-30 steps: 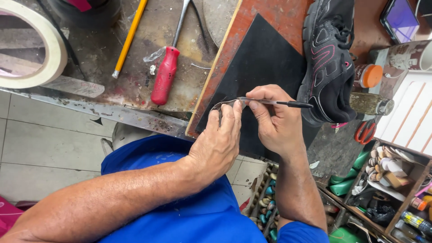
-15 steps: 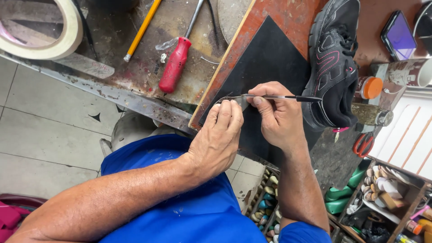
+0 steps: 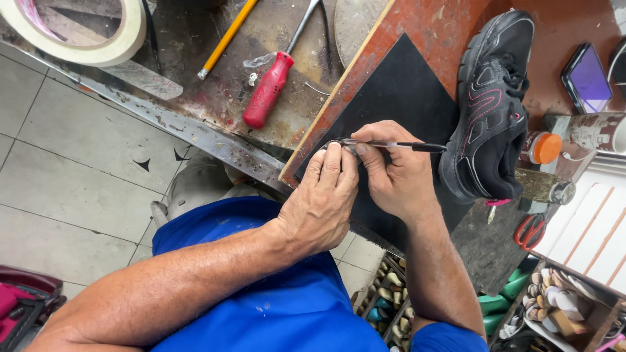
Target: Tracing the outline of a shoe onto a rubber sheet for a new sole
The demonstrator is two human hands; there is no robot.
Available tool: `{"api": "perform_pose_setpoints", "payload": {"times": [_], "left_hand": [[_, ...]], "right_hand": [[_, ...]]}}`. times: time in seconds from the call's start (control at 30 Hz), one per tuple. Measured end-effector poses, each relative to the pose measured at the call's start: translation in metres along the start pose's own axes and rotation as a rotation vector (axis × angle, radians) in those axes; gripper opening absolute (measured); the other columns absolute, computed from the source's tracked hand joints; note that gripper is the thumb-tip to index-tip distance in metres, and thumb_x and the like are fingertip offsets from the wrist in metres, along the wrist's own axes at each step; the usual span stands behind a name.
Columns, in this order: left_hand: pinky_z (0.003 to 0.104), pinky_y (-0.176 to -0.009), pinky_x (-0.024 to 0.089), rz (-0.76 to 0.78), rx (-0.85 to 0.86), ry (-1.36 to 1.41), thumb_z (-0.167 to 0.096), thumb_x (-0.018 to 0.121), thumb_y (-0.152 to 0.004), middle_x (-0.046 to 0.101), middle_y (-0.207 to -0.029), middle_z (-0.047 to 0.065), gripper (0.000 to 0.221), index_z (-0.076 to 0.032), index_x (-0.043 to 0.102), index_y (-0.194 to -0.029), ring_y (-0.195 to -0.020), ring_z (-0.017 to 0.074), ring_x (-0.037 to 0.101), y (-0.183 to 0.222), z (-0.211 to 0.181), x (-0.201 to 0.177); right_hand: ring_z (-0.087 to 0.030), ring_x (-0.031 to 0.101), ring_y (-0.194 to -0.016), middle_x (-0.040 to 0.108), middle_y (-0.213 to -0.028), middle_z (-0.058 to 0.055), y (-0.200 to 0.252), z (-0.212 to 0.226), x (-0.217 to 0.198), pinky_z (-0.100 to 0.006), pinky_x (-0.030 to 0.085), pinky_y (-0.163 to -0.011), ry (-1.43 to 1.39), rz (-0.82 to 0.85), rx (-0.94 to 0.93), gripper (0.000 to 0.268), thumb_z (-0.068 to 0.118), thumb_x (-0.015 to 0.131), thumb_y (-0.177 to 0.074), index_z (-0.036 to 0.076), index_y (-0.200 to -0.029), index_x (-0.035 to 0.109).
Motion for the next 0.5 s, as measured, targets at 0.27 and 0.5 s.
{"api": "perform_pose_setpoints", "payload": {"times": [0.27, 0.5], "left_hand": [[0.064, -0.118, 0.03, 0.136, -0.021, 0.076, -0.063, 0.07, -0.065, 0.051, -0.134, 0.036, 0.099, 0.012, 0.061, -0.128, -0.135, 0.059, 0.038, 0.006, -0.002, 0.014], [0.069, -0.118, 0.029, 0.234, 0.02, 0.077, -0.071, 0.074, -0.063, 0.057, -0.128, 0.031, 0.102, 0.008, 0.064, -0.127, -0.13, 0.0589, 0.041, 0.007, -0.005, 0.014]], "right_hand": [[-0.03, 0.074, -0.09, 0.07, -0.093, -0.013, -0.012, 0.008, 0.012, -0.039, 0.063, -0.071, 0.009, 0.085, -0.053, 0.008, -0.002, 0.065, -0.1, 0.0, -0.107, 0.067], [-0.032, 0.075, -0.087, 0.07, -0.09, -0.012, -0.022, 0.027, 0.02, -0.041, 0.062, -0.069, 0.078, 0.217, -0.098, 0.006, 0.001, 0.065, -0.099, 0.003, -0.105, 0.066]]}}
Point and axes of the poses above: each hand's wrist, its own y-axis away from the middle knuckle, its own x-axis out of the palm, z = x × y, the point moved 6 cm from there along -y, towards the middle knuckle
